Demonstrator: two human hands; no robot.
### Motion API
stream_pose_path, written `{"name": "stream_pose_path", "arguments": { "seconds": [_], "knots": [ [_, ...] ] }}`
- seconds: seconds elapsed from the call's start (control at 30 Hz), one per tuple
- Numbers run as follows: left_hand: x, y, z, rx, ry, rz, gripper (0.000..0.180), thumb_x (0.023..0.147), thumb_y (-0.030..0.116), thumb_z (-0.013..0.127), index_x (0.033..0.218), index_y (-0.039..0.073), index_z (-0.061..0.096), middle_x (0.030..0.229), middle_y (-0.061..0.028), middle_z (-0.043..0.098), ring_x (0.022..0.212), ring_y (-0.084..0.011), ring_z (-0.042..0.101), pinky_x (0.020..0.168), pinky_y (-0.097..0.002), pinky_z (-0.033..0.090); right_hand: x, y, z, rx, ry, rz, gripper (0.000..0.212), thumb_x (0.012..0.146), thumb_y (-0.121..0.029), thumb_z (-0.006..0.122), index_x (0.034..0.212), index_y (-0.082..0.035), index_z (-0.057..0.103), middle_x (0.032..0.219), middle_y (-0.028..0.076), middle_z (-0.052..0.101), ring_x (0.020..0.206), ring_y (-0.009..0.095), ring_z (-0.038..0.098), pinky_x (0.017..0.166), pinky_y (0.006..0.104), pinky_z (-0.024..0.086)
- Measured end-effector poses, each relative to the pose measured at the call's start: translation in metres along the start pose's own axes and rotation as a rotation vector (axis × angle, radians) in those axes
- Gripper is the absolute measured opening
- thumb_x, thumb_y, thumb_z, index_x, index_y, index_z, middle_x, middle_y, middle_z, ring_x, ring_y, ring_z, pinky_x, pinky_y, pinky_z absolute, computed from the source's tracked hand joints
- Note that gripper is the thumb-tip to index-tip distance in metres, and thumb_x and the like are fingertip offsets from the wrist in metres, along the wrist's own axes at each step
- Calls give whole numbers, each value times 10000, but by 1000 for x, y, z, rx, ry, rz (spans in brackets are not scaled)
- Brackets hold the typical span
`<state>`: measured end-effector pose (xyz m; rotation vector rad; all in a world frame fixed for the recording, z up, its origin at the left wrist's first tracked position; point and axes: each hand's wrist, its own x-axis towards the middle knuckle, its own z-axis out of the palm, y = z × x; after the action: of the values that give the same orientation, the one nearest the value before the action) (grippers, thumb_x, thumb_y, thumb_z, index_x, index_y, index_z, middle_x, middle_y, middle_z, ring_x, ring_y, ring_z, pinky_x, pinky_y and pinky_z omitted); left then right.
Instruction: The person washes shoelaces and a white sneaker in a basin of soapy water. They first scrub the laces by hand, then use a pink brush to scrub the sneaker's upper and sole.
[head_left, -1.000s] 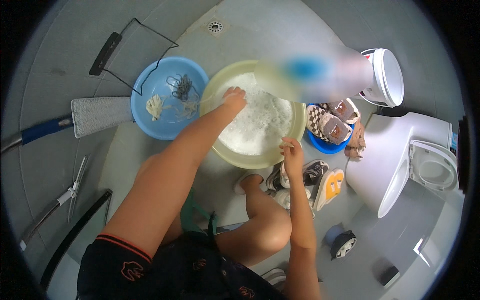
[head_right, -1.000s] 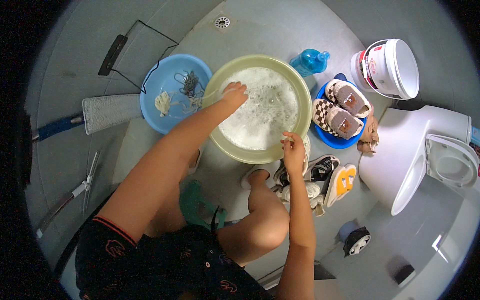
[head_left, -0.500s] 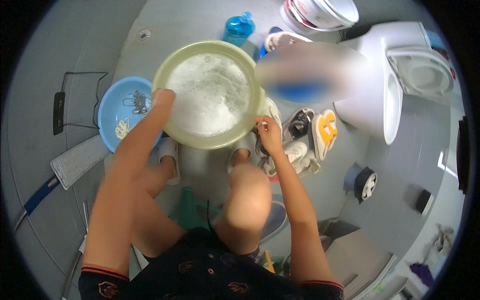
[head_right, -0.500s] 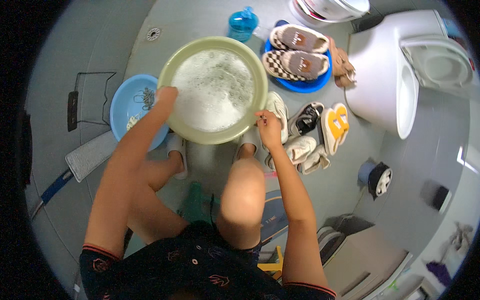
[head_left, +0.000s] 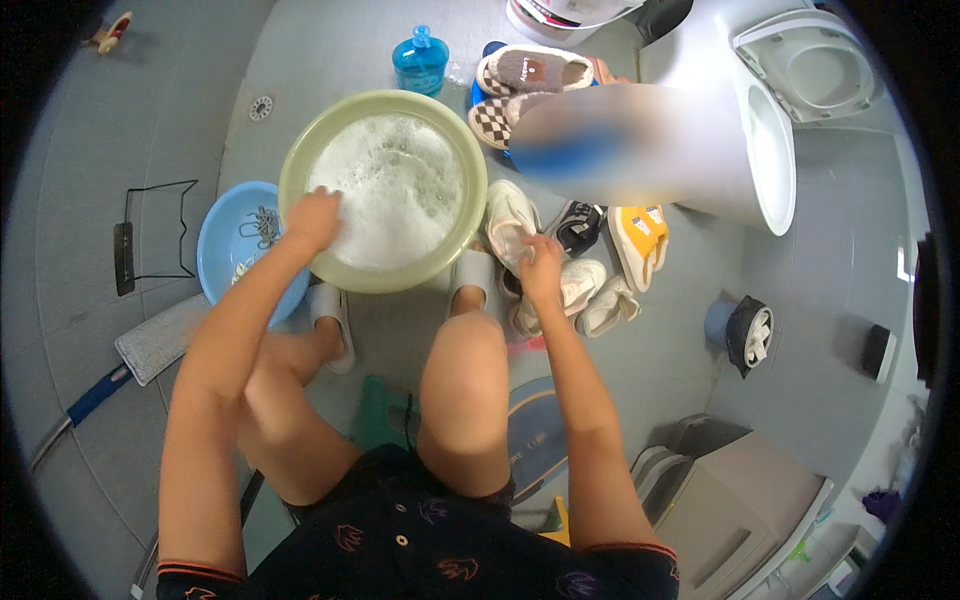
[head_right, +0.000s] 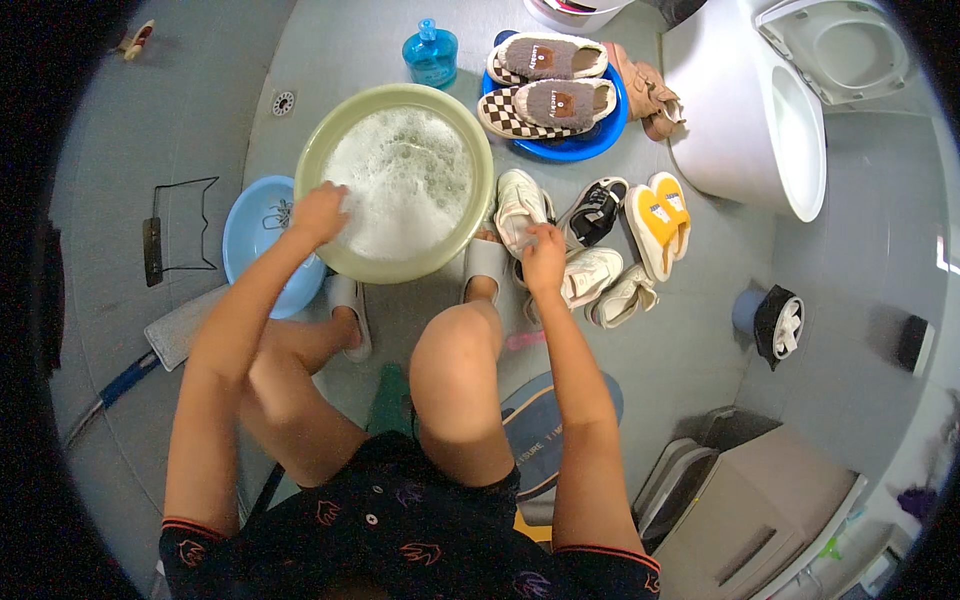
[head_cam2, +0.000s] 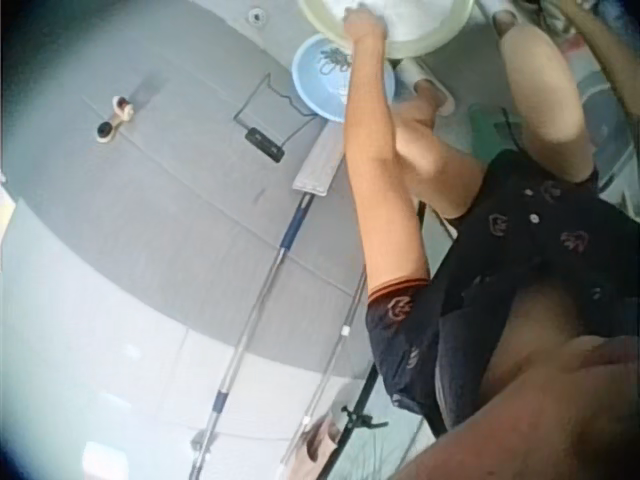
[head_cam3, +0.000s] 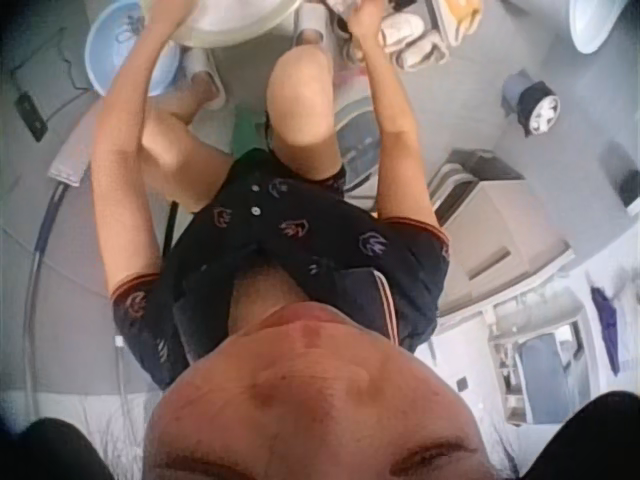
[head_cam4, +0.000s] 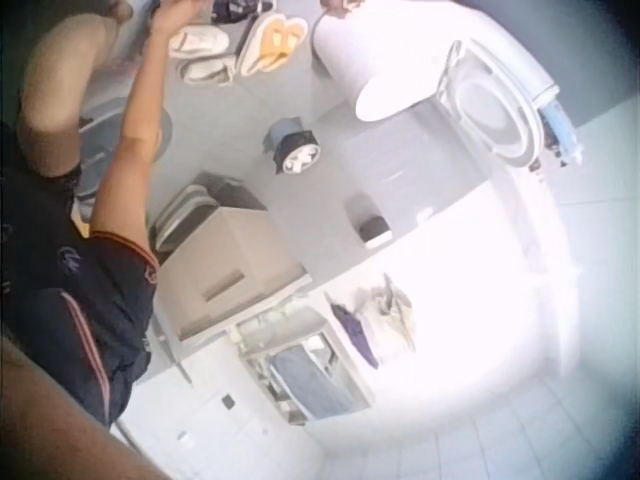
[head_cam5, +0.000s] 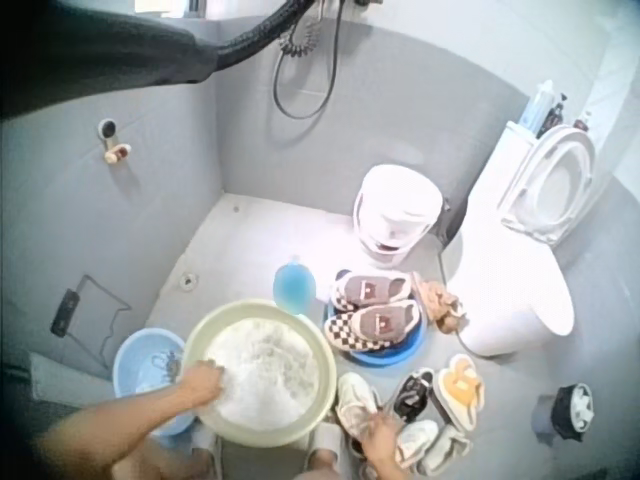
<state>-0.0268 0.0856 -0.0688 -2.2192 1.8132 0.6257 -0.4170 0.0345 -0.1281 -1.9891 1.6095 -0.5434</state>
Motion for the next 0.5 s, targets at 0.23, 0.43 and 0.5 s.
{"name": "stream_pose_path", "arguments": {
  "seconds": [0.23, 0.43, 0.5],
  "knots": [
    [24, 62, -3, -711, -47, 25, 441, 810, 271, 653, 1188, 68, 549, 1166, -181, 552, 1001, -276, 558, 871, -368, 441, 4, 2, 7, -171, -175, -111, 280, 694, -11, 603, 968, -70, 610, 1021, 143, 598, 999, 339, 538, 886, 406, 427],
    [32, 56, 21, -892, 75, -139, 367, 782, 210, 653, 1098, 31, 594, 949, -167, 634, 857, -249, 612, 791, -335, 466, 4, 12, 9, -418, -309, -267, 285, 682, -69, 624, 965, -100, 631, 1047, 118, 600, 1030, 293, 534, 921, 383, 405],
    [38, 47, 32, -871, 27, -177, 352, 777, 206, 656, 1076, 29, 601, 941, -167, 641, 845, -249, 615, 786, -338, 468, 2, 25, 15, -524, -270, -335, 273, 676, -60, 610, 944, -97, 641, 1011, 110, 605, 1020, 279, 538, 932, 375, 395]
  ]
}}
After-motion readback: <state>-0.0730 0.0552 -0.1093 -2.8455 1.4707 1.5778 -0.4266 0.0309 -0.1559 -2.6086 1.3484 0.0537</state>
